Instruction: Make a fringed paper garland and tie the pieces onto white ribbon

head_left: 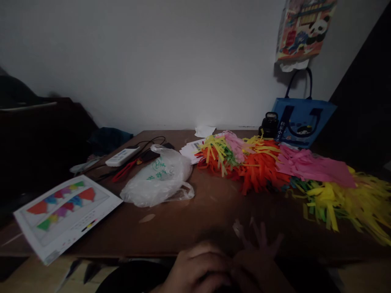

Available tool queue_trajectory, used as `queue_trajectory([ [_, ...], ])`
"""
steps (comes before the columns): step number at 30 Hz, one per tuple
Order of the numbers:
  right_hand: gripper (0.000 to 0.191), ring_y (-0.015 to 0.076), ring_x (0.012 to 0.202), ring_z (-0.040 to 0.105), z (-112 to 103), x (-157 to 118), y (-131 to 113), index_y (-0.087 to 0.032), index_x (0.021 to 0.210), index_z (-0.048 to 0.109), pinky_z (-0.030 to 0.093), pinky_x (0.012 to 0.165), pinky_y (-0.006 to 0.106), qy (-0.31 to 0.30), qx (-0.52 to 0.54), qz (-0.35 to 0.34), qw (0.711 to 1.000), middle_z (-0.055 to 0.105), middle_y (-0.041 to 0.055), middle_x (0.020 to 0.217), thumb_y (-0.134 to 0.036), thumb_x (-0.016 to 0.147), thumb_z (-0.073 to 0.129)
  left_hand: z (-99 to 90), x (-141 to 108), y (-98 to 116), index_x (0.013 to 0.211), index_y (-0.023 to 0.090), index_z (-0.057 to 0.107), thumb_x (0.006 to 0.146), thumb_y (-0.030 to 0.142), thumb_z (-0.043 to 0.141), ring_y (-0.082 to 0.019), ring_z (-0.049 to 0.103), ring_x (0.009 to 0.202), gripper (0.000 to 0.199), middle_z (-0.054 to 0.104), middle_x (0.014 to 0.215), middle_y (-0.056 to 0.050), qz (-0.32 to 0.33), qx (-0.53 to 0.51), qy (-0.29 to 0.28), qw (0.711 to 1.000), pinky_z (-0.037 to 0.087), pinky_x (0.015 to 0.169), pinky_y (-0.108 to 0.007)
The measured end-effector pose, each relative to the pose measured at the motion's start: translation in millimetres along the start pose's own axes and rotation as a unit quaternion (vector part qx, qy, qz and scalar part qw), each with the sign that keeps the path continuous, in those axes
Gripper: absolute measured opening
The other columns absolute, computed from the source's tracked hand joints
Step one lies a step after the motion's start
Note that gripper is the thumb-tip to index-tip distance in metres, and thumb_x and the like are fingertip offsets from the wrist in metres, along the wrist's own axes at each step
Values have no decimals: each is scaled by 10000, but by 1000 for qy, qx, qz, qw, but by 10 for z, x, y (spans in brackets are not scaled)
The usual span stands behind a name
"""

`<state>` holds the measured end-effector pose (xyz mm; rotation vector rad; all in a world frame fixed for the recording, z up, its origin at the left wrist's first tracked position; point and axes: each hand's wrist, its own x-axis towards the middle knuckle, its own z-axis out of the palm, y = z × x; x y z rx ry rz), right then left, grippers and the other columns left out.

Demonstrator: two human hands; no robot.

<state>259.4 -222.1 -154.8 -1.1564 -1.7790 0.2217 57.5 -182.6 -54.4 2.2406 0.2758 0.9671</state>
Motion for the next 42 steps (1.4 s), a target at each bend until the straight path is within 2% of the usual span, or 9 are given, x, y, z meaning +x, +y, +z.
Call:
queue_trajectory([
  [6,176,225,836,721,112,78,18,-360,956,719,608,697,379,-10,11,10,1000,690,-22,711,-326,942,546,0,-41,-24,898,183,687,953,238,557,-105,711,740,152,757,795,-41,-22,11,-9,1000,525,695,-127],
  [13,126,218,810,702,-270,52,-366,-336,947,711,556,794,370,-100,1,70,993,707,-23,742,-352,913,591,-15,-68,-20,954,189,679,945,181,564,-106,713,790,115,757,848,-40,-9,15,-7,1000,525,720,-126],
  [19,173,147,661,656,-429,163,-664,-213,851,690,474,610,205,-185,48,162,968,714,6,738,-321,902,565,-3,-64,-34,947,197,672,937,204,583,-104,713,751,89,748,822,-34,-18,3,22,1000,541,699,-133],
  [26,123,135,636,633,-378,150,-652,-207,790,660,440,617,192,-195,14,162,967,687,1,694,-197,852,554,12,-50,-13,930,186,664,940,200,578,-106,721,786,88,762,851,-45,-15,-6,14,1000,541,727,-127],
  [30,115,124,605,624,-357,143,-657,-205,748,656,423,562,181,-165,40,175,970,683,-13,669,-207,832,578,30,-49,-15,924,187,673,931,186,589,-107,722,778,84,762,842,-41,-16,-16,20,1000,541,719,-126],
  [34,98,115,560,625,-381,166,-653,-215,829,636,431,500,170,-130,33,132,982,674,-32,665,-308,852,614,35,-59,-45,909,201,694,883,186,663,-101,717,740,43,763,810,-19,-47,-27,42,998,535,700,-123],
  [37,168,123,585,656,-411,204,-656,-213,989,594,478,525,181,-45,-36,-7,998,699,-14,730,-359,906,587,30,-57,-68,838,204,708,865,220,689,-106,703,687,37,755,740,-8,-72,-27,63,995,528,652,-133],
  [39,116,129,608,669,-425,226,-659,-203,1009,584,505,581,203,2,-90,-111,990,711,7,740,-282,963,513,26,-49,-70,791,203,711,875,241,676,-108,699,670,99,752,716,-8,-90,-33,70,993,524,635,-139],
  [42,125,123,593,659,-445,240,-652,-191,1027,593,508,596,216,10,-121,-160,980,710,12,707,-188,976,479,22,-34,-55,758,199,713,888,273,660,-111,704,669,159,757,708,-14,-107,-46,69,991,526,632,-143],
])
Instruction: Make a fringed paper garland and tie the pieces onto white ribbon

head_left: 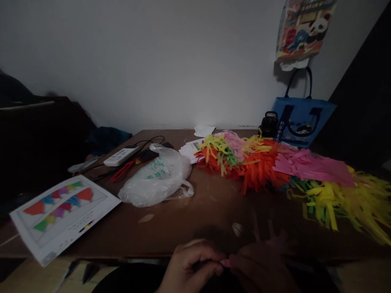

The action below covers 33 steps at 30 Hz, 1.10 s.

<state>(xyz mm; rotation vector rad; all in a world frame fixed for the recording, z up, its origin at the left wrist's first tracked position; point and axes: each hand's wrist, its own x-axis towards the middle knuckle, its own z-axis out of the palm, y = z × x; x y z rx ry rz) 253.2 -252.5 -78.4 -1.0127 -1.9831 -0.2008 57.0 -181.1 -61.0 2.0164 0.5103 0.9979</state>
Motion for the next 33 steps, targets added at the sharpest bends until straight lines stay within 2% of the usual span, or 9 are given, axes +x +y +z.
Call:
queue_trajectory([
  [6,210,117,659,679,11,-67,53,-204,1136,619,519,601,206,-36,6,-16,999,733,14,780,-203,978,480,11,-7,20,733,191,710,900,293,642,-111,712,689,207,761,714,-22,-2,-18,-1,1000,530,651,-143],
  [9,240,98,595,659,34,-86,48,-213,1124,640,521,576,180,-42,7,-20,999,724,-8,720,-188,996,439,22,-12,11,725,186,705,897,284,646,-112,711,680,207,756,703,-24,1,-15,2,1000,529,646,-143],
  [13,265,107,612,682,12,-22,0,-242,1146,643,554,607,182,-19,-3,-17,1000,747,-5,740,-237,1011,415,20,-6,0,714,186,695,889,241,650,-114,712,676,188,749,688,-17,0,-5,4,1000,528,646,-144],
  [17,267,97,609,700,0,97,-48,-217,996,634,560,618,160,16,0,3,1000,741,-1,704,-251,1033,372,-1,-14,-11,740,187,696,873,182,655,-104,700,657,139,749,696,-12,-1,8,-2,1000,518,631,-134],
  [20,182,108,643,710,38,120,-62,-201,960,608,565,630,168,37,10,23,999,743,16,737,-249,1009,439,-2,-37,-24,753,187,702,878,184,646,-110,696,651,137,745,685,-14,-6,6,-12,1000,521,626,-146],
  [26,120,122,695,713,104,-34,-42,-201,999,605,571,674,184,0,58,46,997,737,22,791,-159,944,508,19,-61,-17,787,199,709,834,121,687,-102,705,668,94,756,714,1,-1,23,6,1000,518,633,-124],
  [31,215,125,712,705,151,-146,13,-200,1061,622,559,651,190,-31,32,-9,999,744,40,805,-207,995,417,25,-57,-8,764,198,708,820,87,682,-112,718,684,127,763,728,-2,-4,14,-9,1000,535,652,-135],
  [33,235,120,710,699,164,-146,23,-208,1070,612,553,654,188,-25,35,-5,999,742,38,808,-204,1008,386,23,-56,-8,738,197,704,821,91,682,-112,715,668,136,759,709,0,-6,14,-11,1000,535,639,-136],
])
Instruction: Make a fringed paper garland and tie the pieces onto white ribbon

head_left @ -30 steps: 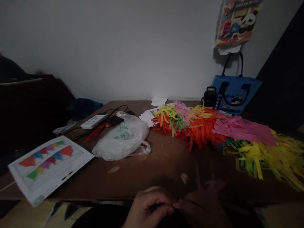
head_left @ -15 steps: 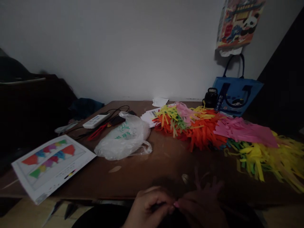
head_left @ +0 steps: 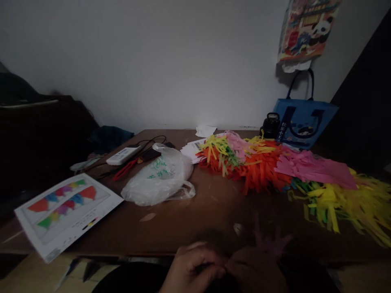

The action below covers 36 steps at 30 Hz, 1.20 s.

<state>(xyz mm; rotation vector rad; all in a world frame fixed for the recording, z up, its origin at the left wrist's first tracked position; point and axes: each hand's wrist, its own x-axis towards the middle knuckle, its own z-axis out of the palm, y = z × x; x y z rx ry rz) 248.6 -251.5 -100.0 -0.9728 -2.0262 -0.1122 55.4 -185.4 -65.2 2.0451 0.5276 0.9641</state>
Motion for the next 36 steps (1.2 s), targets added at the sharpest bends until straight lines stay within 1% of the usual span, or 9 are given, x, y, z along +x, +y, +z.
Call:
queue_trajectory([
  [5,165,132,700,681,-23,73,-18,-199,1032,576,534,646,198,5,72,66,995,717,31,797,-337,973,509,-25,-5,7,751,197,698,842,125,675,-108,709,664,118,754,711,0,14,13,4,1000,531,628,-132],
  [11,120,105,636,643,9,8,1,-226,861,629,469,571,168,-52,137,192,970,668,-16,723,-296,931,562,-13,-31,-16,857,200,680,849,86,665,-101,720,709,116,764,777,-4,59,42,4,997,539,672,-115],
  [17,125,109,625,617,42,-30,-3,-216,831,625,449,570,172,-51,150,213,964,654,-14,712,-266,914,546,-27,-20,-12,937,179,659,895,68,584,-129,733,772,141,761,847,-53,103,60,-21,993,566,701,-151],
  [22,62,116,663,633,-53,49,-35,-230,845,642,448,589,176,-90,175,261,945,671,-24,742,-254,873,592,-63,-2,11,908,189,653,907,68,566,-122,729,776,149,755,854,-45,80,53,-39,995,564,702,-152],
  [25,172,104,622,629,-60,89,-46,-219,810,627,430,561,174,-79,155,239,955,664,-25,703,-294,930,530,-53,-7,-9,919,191,644,903,70,578,-117,724,766,138,747,839,-38,83,55,-35,994,557,697,-143],
  [28,310,90,558,607,-28,129,-69,-208,763,590,406,522,176,-26,123,164,978,648,-22,644,-342,991,428,-37,-22,-29,959,190,633,906,66,567,-127,724,802,150,744,882,-52,96,58,-43,993,560,716,-151],
  [30,335,89,549,599,-8,148,-83,-206,764,572,403,525,181,-5,96,135,986,647,-19,637,-329,1011,382,-35,-32,-31,964,195,628,910,61,556,-130,724,811,161,744,893,-53,101,58,-47,992,563,726,-158],
  [32,336,93,564,603,0,147,-86,-209,770,567,414,543,183,-9,92,138,986,651,-16,643,-320,1017,367,-44,-39,-25,967,201,626,907,61,559,-131,724,807,166,744,888,-50,102,59,-46,992,565,726,-160],
  [36,268,110,645,635,-12,91,-55,-214,831,602,448,594,181,-69,146,190,968,676,-1,716,-340,992,430,-70,-43,-6,970,215,632,900,65,566,-125,724,796,178,747,886,-38,91,65,-39,993,563,717,-149],
])
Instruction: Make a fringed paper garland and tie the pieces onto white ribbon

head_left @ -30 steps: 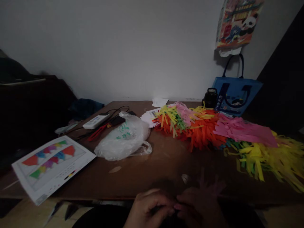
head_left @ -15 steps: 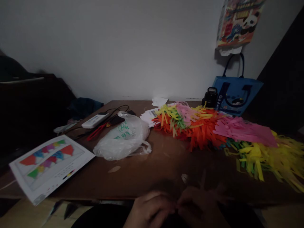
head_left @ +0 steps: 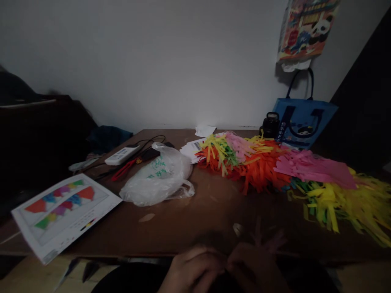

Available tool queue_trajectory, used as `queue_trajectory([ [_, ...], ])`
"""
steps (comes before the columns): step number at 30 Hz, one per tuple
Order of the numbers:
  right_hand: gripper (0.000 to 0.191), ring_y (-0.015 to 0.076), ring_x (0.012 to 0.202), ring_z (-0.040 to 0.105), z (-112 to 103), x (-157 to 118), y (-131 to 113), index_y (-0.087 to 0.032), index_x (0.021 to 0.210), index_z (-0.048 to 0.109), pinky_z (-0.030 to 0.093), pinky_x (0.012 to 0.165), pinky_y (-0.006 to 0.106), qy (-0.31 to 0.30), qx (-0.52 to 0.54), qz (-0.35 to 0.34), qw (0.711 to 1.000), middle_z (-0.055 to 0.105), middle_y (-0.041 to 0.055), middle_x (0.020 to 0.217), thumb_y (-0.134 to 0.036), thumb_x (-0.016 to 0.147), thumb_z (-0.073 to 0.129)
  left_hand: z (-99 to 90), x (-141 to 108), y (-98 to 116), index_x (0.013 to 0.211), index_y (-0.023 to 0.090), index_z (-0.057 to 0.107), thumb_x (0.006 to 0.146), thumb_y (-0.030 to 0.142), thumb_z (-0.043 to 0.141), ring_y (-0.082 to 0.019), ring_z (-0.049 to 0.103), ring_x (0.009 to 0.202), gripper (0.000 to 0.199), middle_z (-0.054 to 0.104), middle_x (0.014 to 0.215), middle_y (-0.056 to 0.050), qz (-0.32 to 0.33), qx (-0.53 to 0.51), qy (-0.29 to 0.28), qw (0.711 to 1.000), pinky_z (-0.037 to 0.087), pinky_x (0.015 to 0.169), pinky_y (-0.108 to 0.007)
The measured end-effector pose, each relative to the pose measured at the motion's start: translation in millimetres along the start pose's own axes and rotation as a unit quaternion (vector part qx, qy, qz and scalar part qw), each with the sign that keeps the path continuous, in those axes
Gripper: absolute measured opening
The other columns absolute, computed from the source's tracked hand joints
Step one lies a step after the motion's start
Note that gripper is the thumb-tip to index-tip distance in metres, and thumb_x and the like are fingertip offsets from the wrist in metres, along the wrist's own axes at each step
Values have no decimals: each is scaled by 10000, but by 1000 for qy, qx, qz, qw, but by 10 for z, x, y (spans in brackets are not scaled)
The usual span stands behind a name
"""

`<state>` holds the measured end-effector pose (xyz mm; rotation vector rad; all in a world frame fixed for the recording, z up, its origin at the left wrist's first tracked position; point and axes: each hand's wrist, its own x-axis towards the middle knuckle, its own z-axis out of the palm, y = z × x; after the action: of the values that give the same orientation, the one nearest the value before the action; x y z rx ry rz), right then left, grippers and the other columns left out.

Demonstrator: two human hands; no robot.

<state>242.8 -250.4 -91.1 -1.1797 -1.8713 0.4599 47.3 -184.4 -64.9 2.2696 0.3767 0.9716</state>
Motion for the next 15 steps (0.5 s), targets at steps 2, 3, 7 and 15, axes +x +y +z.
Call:
queue_trajectory([
  [2,216,116,666,640,-12,-18,26,-214,866,617,454,605,184,-23,2,31,999,679,4,746,-335,971,472,-2,-1,8,944,224,634,896,66,571,-116,722,770,177,745,862,-24,-9,2,10,1000,558,701,-138],
  [3,215,117,665,639,-15,-22,35,-213,863,620,455,605,184,-27,-2,37,999,677,4,745,-334,968,476,2,-3,12,939,227,633,893,62,572,-115,722,766,181,744,858,-21,-10,2,12,1000,556,698,-137],
  [7,328,112,604,623,3,-41,69,-217,783,605,462,580,176,-24,-40,11,999,656,-2,676,-346,993,389,42,-8,20,968,215,626,883,38,569,-132,721,814,205,750,897,-39,5,2,-1,1000,556,732,-154],
  [15,258,127,554,627,13,-121,161,-261,746,602,483,524,189,-9,-115,24,993,633,-32,637,-349,956,480,31,10,3,938,201,691,847,129,666,-128,697,745,118,744,868,-43,-112,-37,15,993,526,672,-156],
])
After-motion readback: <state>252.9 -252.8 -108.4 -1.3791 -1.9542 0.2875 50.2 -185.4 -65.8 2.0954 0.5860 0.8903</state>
